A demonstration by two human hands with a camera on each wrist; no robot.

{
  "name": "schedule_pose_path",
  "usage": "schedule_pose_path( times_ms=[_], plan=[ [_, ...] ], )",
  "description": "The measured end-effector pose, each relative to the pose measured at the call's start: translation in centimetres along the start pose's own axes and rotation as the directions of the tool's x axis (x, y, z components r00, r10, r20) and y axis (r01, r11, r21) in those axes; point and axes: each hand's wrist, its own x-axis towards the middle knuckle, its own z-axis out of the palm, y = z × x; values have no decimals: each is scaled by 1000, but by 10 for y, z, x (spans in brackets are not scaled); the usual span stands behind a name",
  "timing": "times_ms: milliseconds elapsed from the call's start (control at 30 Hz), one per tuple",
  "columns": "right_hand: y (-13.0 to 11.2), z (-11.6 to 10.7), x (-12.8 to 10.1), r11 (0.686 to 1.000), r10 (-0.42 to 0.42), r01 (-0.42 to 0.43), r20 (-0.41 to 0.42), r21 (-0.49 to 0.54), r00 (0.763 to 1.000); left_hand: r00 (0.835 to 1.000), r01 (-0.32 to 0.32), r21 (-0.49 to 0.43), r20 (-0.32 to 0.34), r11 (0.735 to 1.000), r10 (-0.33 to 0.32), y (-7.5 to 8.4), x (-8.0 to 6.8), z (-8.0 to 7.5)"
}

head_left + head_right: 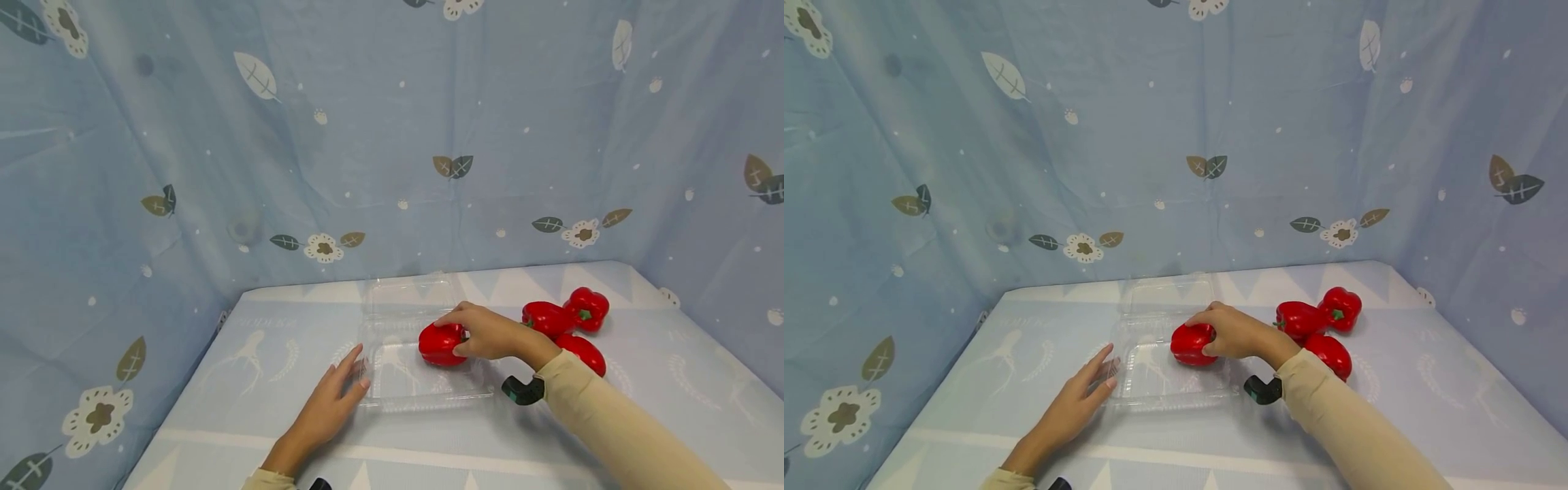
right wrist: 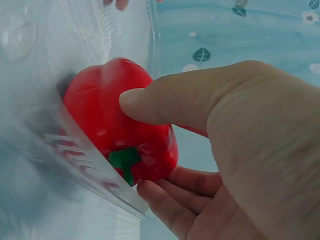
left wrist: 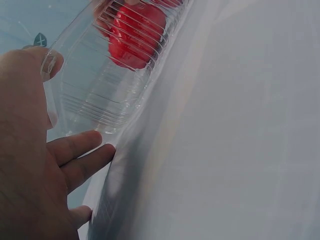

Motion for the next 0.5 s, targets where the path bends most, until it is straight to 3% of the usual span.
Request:
schedule_pose_path(
  times_ms=[500],
  plan=[
    [-6,-3,1,999,32,-32,-13,-32,999,1000,27,-8,6,1000,-27,1,1,0]
  ],
)
